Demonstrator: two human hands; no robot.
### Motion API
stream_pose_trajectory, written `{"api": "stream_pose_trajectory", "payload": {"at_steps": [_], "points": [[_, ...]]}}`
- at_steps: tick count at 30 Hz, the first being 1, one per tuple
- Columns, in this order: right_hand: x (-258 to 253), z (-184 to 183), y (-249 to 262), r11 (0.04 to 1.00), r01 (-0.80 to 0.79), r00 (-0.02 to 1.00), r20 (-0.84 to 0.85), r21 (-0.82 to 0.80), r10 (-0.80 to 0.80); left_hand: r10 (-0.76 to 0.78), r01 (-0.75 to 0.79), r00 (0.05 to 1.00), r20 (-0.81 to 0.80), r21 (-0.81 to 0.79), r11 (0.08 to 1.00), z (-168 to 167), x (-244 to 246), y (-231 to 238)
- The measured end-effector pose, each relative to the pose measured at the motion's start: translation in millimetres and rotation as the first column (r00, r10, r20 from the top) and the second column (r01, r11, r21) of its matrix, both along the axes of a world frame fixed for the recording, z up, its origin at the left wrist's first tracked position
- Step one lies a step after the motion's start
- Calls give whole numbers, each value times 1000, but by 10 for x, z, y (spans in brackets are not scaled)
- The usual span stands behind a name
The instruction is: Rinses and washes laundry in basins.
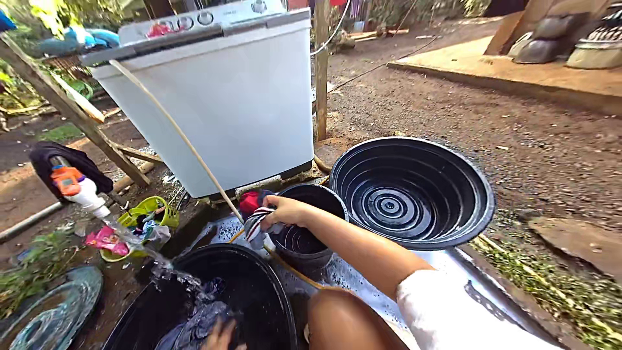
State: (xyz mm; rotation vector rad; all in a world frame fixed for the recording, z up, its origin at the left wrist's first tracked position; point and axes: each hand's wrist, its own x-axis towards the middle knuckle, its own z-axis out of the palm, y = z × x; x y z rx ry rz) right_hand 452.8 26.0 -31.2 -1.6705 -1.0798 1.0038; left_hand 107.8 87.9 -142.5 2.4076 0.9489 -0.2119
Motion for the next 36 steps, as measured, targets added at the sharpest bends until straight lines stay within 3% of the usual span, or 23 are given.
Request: {"api": "stream_pose_trajectory", "payload": {"at_steps": [3, 5, 8, 10, 11, 13, 15, 16, 18, 20, 22, 24, 30, 34, 36], "points": [[-557, 375, 119, 988, -146, 983, 122, 55, 139, 166, -255, 888, 429, 158, 954, 227, -61, 0], [-939, 394, 228, 961, -276, 942, 203, 22, 266, 268, -410, 781, 563, 139, 901, 422, -124, 18], [-1473, 287, 284, 842, -505, 768, 348, -189, 538, 443, -591, 649, 619, 43, 805, 612, -266, 85], [-1753, 240, 367, 744, -575, 656, 352, -340, 668, 542, -631, 630, 557, -40, 775, 695, -389, 111], [-1864, 186, 465, 739, -571, 656, 344, -357, 672, 573, -634, 636, 517, -74, 770, 714, -438, 140], [-2041, 14, 713, 786, -516, 770, 219, -341, 600, 614, -624, 619, 490, -167, 763, 662, -452, 206], [-2171, -216, 914, 856, -413, 910, -103, -312, 401, 673, -593, 548, 498, -336, 732, 552, -360, 232], [-2216, -363, 999, 893, -332, 927, -281, -304, 249, 713, -565, 500, 491, -439, 699, 518, -291, 229], [-2285, -676, 1112, 941, -124, 813, -576, -315, -86, 795, -491, 393, 463, -625, 606, 459, -136, 199], [-2363, -899, 1163, 940, 74, 619, -724, -332, -304, 881, -448, 256, 398, -759, 473, 390, 29, 209], [-2422, -974, 1185, 910, 234, 493, -765, -342, -414, 933, -409, 138, 332, -839, 359, 285, 189, 273], [-2428, -991, 1179, 891, 315, 460, -768, -327, -445, 939, -384, 107, 326, -858, 341, 154, 296, 323], [-2340, -931, 1184, 913, 287, 598, -690, -291, -408, 920, -419, 215, 328, -820, 390, 48, 450, 397], [-2188, -1117, 1228, 932, 122, 703, -633, -342, -324, 943, -366, 212, 257, -874, 321, -24, 404, 436], [-2171, -1117, 1265, 922, 91, 706, -628, -376, -326, 953, -341, 197, 232, -895, 288, -47, 389, 504]]}}
